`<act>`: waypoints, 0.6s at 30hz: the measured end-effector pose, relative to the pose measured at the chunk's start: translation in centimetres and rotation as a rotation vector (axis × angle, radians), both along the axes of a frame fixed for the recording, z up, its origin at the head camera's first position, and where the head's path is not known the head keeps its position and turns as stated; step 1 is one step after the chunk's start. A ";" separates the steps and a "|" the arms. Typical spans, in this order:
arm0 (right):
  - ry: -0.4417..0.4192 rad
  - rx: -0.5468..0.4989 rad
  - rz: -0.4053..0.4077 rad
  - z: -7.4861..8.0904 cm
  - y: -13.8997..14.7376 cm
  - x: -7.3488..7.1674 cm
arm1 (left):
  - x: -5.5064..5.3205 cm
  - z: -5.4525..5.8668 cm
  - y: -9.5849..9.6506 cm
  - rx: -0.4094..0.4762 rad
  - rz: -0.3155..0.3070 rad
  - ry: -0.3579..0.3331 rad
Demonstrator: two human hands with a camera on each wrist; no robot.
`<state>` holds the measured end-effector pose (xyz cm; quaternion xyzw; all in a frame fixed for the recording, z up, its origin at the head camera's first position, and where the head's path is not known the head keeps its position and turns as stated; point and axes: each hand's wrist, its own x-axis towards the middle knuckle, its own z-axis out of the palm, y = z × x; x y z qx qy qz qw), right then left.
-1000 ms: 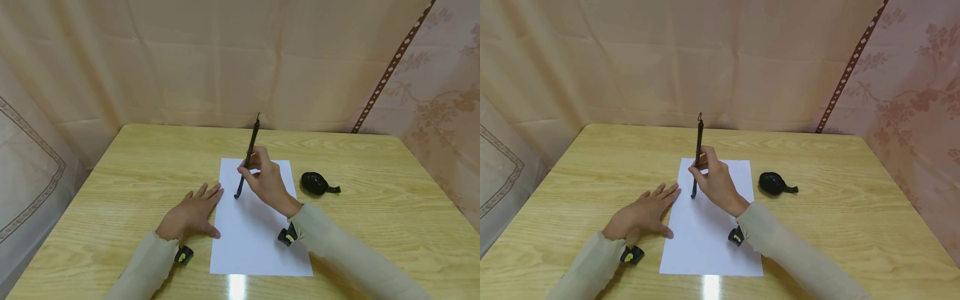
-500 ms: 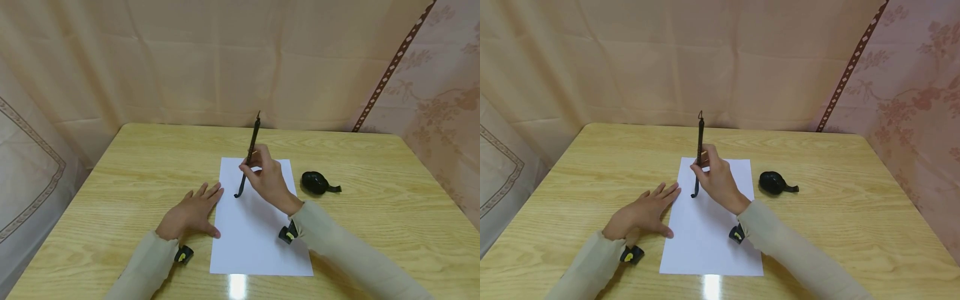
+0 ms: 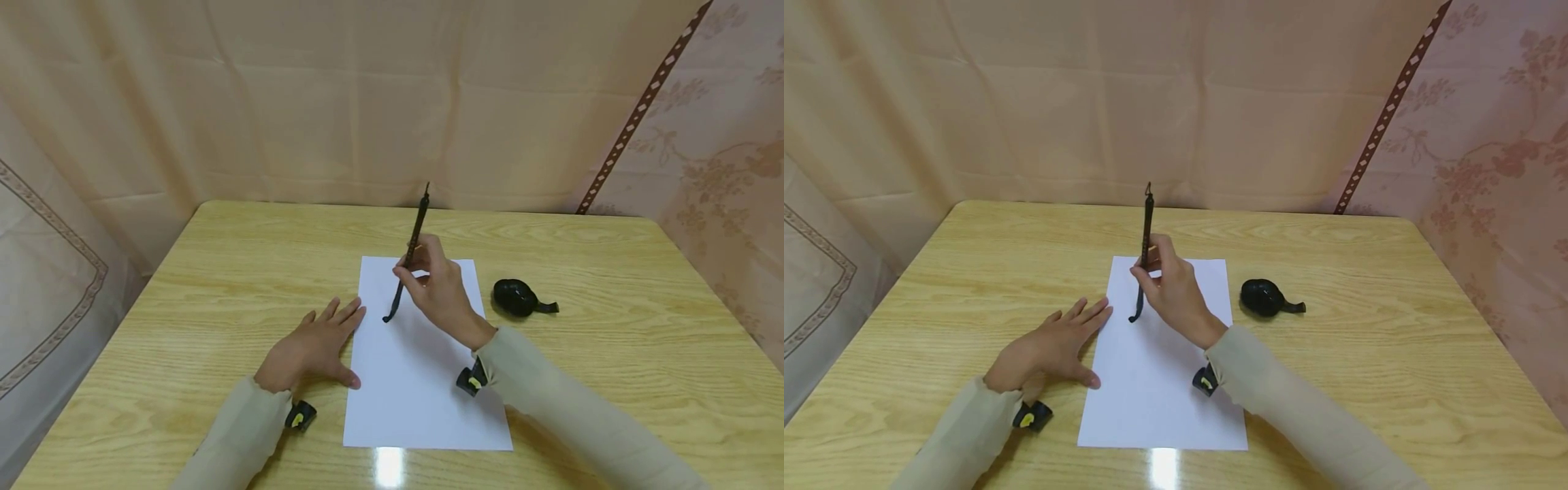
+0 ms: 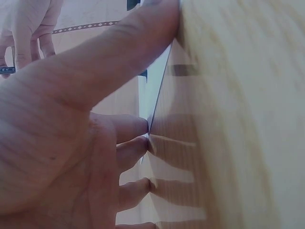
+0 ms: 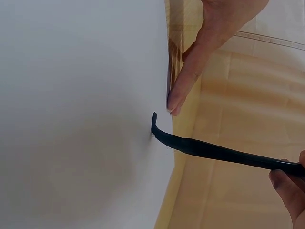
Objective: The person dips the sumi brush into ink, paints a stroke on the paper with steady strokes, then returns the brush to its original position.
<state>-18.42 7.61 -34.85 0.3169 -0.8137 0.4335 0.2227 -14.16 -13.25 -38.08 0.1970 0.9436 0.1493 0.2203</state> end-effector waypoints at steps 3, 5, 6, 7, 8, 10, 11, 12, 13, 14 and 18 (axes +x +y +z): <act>0.006 0.003 -0.001 0.0 0.1 0.0 | 0.0 0.0 0.0 0.001 -0.001 0.001; 0.005 0.004 0.001 -0.1 0.2 0.0 | 0.0 0.1 0.0 -0.001 -0.001 0.003; 0.004 0.004 0.004 -0.1 0.3 0.0 | 0.0 0.1 0.1 -0.002 -0.001 0.003; 0.002 0.005 0.006 -0.1 0.3 0.0 | 0.0 0.1 0.1 -0.004 -0.002 0.005; 0.000 0.006 0.008 -0.1 0.4 0.0 | 0.0 0.1 0.1 -0.006 -0.003 0.006; -0.003 0.006 0.012 -0.2 0.5 0.1 | 0.0 0.1 0.1 -0.007 -0.003 0.006; -0.003 0.006 0.015 -0.2 0.6 0.1 | 0.0 0.1 0.1 -0.007 -0.004 0.005; -0.001 0.005 0.017 -0.3 0.6 0.1 | 0.0 0.1 0.1 -0.006 -0.004 0.003; 0.000 0.003 0.019 -0.3 0.6 0.2 | 0.0 0.2 0.1 -0.005 -0.003 0.002; 0.002 0.000 0.021 -0.3 0.7 0.2 | 0.0 0.2 0.1 -0.004 -0.002 0.000; 0.011 -0.010 0.020 -0.3 0.8 0.3 | 0.1 0.2 0.1 -0.003 -0.003 -0.002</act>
